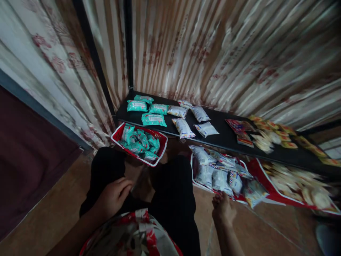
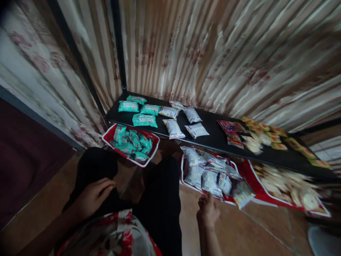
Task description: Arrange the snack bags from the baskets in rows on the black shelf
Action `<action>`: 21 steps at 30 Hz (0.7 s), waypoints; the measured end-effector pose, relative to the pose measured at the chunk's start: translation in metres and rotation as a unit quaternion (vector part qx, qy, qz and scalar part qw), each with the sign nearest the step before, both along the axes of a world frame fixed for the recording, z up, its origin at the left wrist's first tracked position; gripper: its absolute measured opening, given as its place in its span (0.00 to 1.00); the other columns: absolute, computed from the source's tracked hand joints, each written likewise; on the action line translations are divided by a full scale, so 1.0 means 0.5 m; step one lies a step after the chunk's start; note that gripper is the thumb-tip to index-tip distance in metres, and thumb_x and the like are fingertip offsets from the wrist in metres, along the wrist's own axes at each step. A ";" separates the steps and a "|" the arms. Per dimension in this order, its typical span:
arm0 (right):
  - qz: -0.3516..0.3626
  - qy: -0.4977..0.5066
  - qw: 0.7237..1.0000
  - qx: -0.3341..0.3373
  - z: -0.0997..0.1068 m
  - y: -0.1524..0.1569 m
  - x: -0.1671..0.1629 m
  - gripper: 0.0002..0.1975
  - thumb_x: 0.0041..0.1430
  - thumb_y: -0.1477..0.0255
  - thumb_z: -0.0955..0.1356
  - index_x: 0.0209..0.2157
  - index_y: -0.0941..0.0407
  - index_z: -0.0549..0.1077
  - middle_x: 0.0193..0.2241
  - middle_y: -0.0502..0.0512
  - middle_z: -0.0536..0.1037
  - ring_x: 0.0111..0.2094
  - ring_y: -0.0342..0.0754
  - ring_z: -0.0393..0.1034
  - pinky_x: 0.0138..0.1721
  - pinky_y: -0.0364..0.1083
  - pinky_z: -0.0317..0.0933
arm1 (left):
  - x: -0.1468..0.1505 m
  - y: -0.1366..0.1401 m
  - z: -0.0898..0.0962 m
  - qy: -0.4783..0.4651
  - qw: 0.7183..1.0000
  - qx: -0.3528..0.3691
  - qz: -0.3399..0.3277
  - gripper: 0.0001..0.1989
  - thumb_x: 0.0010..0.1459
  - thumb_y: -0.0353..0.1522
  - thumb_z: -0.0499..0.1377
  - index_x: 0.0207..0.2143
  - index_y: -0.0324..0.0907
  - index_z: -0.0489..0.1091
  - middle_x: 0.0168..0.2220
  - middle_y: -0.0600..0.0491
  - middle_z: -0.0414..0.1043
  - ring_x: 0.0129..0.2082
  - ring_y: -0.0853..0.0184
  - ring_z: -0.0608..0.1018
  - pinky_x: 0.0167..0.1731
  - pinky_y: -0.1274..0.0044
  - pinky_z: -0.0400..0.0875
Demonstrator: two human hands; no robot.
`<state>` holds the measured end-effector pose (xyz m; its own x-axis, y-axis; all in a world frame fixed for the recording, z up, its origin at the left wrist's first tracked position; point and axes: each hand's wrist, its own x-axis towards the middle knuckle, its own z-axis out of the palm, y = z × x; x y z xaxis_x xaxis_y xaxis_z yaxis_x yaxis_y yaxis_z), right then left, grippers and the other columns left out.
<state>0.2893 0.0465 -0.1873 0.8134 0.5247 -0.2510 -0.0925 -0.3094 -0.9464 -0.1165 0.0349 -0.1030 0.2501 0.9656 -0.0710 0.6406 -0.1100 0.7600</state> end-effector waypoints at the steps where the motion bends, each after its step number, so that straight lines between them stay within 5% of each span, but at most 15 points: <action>1: -0.003 -0.005 1.000 0.018 0.021 0.021 -0.015 0.10 0.42 0.61 0.66 0.24 0.52 0.65 0.15 0.44 0.62 0.13 0.39 0.54 0.13 0.40 0.48 | -0.006 0.013 0.004 -0.012 1.000 0.007 0.006 0.14 0.61 0.33 0.47 0.37 0.44 0.72 0.36 0.52 0.75 0.36 0.69 0.77 0.38 0.81 0.70; 5: 0.048 -0.042 0.991 0.117 0.112 0.124 -0.113 0.12 0.42 0.62 0.68 0.26 0.56 0.69 0.15 0.42 0.59 0.15 0.37 0.52 0.15 0.38 0.45 | -0.033 0.069 0.010 -0.044 0.998 0.045 0.025 0.13 0.59 0.31 0.48 0.37 0.44 0.72 0.40 0.52 0.73 0.40 0.70 0.75 0.41 0.79 0.69; 9: 0.258 -0.092 0.955 0.111 0.179 0.206 -0.244 0.14 0.49 0.60 0.67 0.29 0.58 0.71 0.15 0.43 0.63 0.16 0.37 0.55 0.17 0.38 0.50 | -0.053 0.129 0.002 -0.073 0.994 0.051 0.066 0.11 0.57 0.29 0.49 0.36 0.42 0.72 0.40 0.50 0.72 0.38 0.69 0.76 0.40 0.77 0.71; 14: 0.495 -0.064 0.866 0.045 0.193 0.285 -0.365 0.18 0.50 0.56 0.67 0.32 0.58 0.72 0.18 0.46 0.68 0.18 0.40 0.61 0.19 0.39 0.56 | -0.068 0.229 -0.009 -0.094 0.992 0.059 0.068 0.10 0.55 0.28 0.51 0.33 0.42 0.73 0.38 0.50 0.73 0.38 0.68 0.76 0.41 0.76 0.71; 21: 0.614 -0.213 0.759 0.050 0.197 0.455 -0.424 0.13 0.57 0.64 0.64 0.39 0.55 0.75 0.29 0.52 0.77 0.26 0.44 0.69 0.30 0.42 0.63 | -0.074 0.424 -0.040 -0.028 0.987 0.085 0.136 0.11 0.53 0.27 0.53 0.38 0.42 0.72 0.43 0.48 0.69 0.41 0.66 0.75 0.44 0.71 0.72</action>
<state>0.0775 0.2738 -0.0888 -0.3069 0.9517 -0.0114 0.5280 0.1602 -0.8340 -0.1535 0.2468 -0.1230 -0.0205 0.9944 0.1039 0.6209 -0.0688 0.7808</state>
